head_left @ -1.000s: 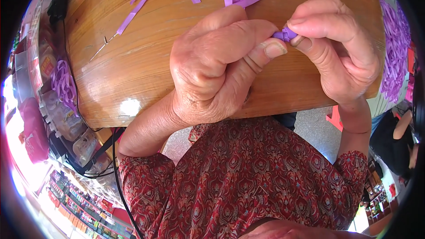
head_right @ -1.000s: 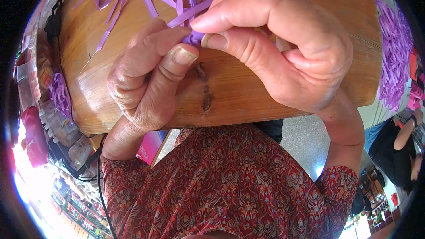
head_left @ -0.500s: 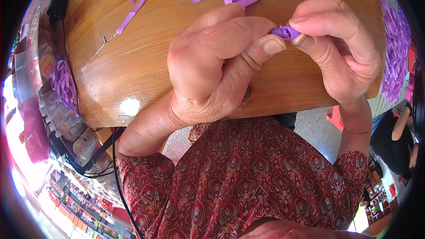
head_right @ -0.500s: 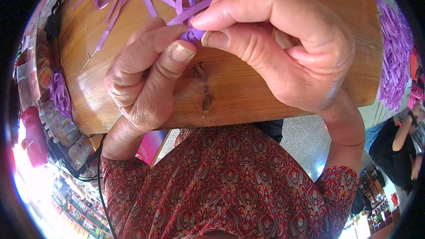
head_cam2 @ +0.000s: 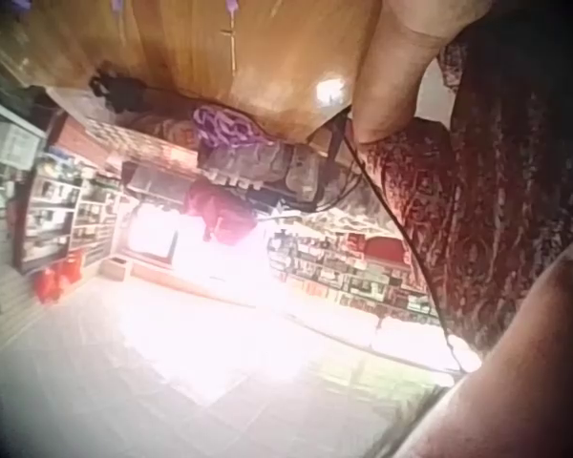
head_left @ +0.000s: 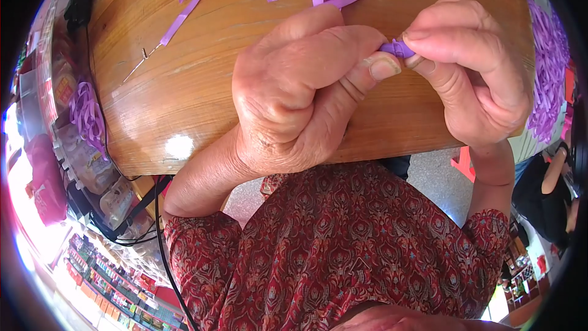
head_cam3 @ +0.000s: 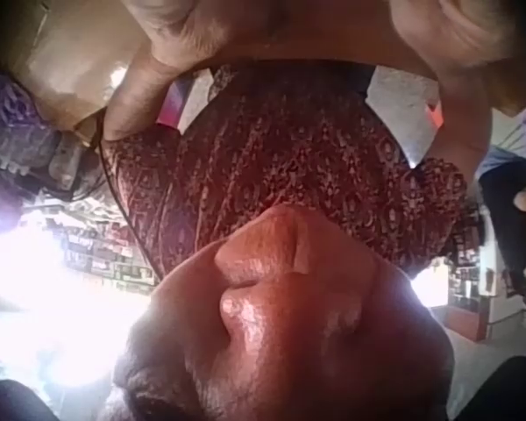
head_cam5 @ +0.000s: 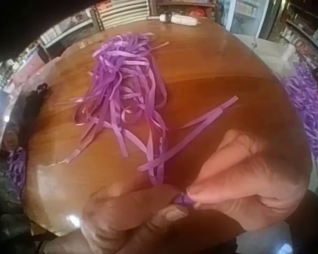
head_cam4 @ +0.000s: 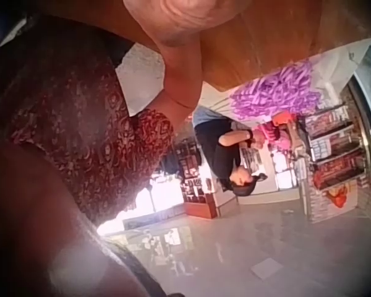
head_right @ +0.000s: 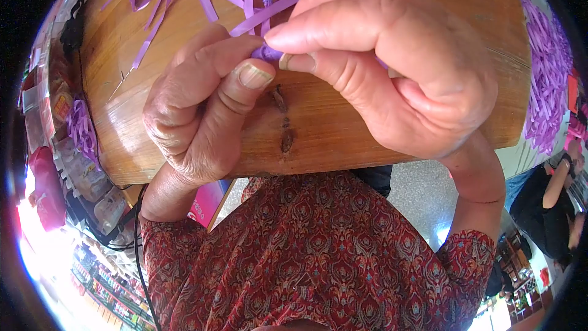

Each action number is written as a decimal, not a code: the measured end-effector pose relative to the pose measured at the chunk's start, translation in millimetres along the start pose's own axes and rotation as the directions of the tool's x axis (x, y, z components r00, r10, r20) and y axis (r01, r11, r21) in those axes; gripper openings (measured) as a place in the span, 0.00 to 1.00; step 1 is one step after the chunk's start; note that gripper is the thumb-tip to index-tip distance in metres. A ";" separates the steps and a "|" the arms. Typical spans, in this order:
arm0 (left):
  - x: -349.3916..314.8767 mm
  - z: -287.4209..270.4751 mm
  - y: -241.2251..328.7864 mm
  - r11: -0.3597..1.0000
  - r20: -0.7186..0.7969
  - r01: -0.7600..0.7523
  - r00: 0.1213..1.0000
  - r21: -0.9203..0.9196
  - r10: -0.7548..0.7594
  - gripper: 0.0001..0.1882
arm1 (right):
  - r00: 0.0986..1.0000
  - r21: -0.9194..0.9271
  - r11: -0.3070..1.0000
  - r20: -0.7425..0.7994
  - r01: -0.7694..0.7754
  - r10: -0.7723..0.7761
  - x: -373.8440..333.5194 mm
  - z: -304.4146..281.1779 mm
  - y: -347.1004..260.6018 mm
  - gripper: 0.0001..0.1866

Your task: The person picks up a purple ribbon and rolls one end into a small cylinder by hand. They then insert the rolled end into a plastic clasp, repeating this process with several more ribbons from the pile on the table.

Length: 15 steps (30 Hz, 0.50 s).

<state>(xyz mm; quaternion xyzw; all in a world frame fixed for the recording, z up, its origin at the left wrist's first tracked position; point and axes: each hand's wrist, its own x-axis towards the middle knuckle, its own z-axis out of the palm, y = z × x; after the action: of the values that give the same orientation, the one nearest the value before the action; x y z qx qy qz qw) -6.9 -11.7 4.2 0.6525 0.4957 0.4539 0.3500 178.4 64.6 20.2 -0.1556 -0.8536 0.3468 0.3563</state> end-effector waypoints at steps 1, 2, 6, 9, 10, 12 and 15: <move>-0.4 -0.2 -1.4 1.000 -0.001 -0.028 1.000 0.003 0.028 0.09 | 0.999 -0.016 0.999 0.012 0.032 -0.032 1.2 -0.4 0.7 0.10; -0.5 -0.3 -2.6 0.998 -0.002 -0.055 0.998 0.006 0.055 0.09 | 0.998 -0.032 0.997 0.025 0.064 -0.063 2.2 -0.7 1.0 0.10; 0.6 0.9 -3.2 0.991 -0.008 -0.133 0.991 0.021 0.133 0.09 | 0.999 -0.039 0.999 0.034 0.026 -0.025 1.7 -0.2 -3.0 0.10; -0.1 2.1 -3.2 0.989 -0.025 -0.147 0.989 0.012 0.147 0.08 | 1.000 -0.006 1.000 0.026 0.018 -0.017 1.7 -1.0 -3.5 0.09; 0.0 1.6 -2.4 0.987 -0.012 -0.157 0.988 0.019 0.157 0.09 | 0.995 -0.032 0.998 0.081 0.061 -0.058 6.3 -3.6 -5.2 0.10; -0.4 1.3 -1.2 0.986 0.003 -0.165 0.986 0.025 0.164 0.09 | 0.986 -0.053 0.993 0.138 0.104 -0.096 10.1 -1.7 -12.2 0.10; -1.6 1.5 0.9 0.980 0.012 -0.174 0.985 0.096 0.173 0.09 | 0.997 -0.153 0.988 0.071 -0.002 0.013 8.4 4.4 -30.4 0.10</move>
<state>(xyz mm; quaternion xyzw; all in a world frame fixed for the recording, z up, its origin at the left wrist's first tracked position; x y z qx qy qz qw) -5.3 -13.5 4.1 0.7102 0.4576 0.4571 0.2780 168.8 45.2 43.6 -0.1730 -0.8894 0.2870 0.3110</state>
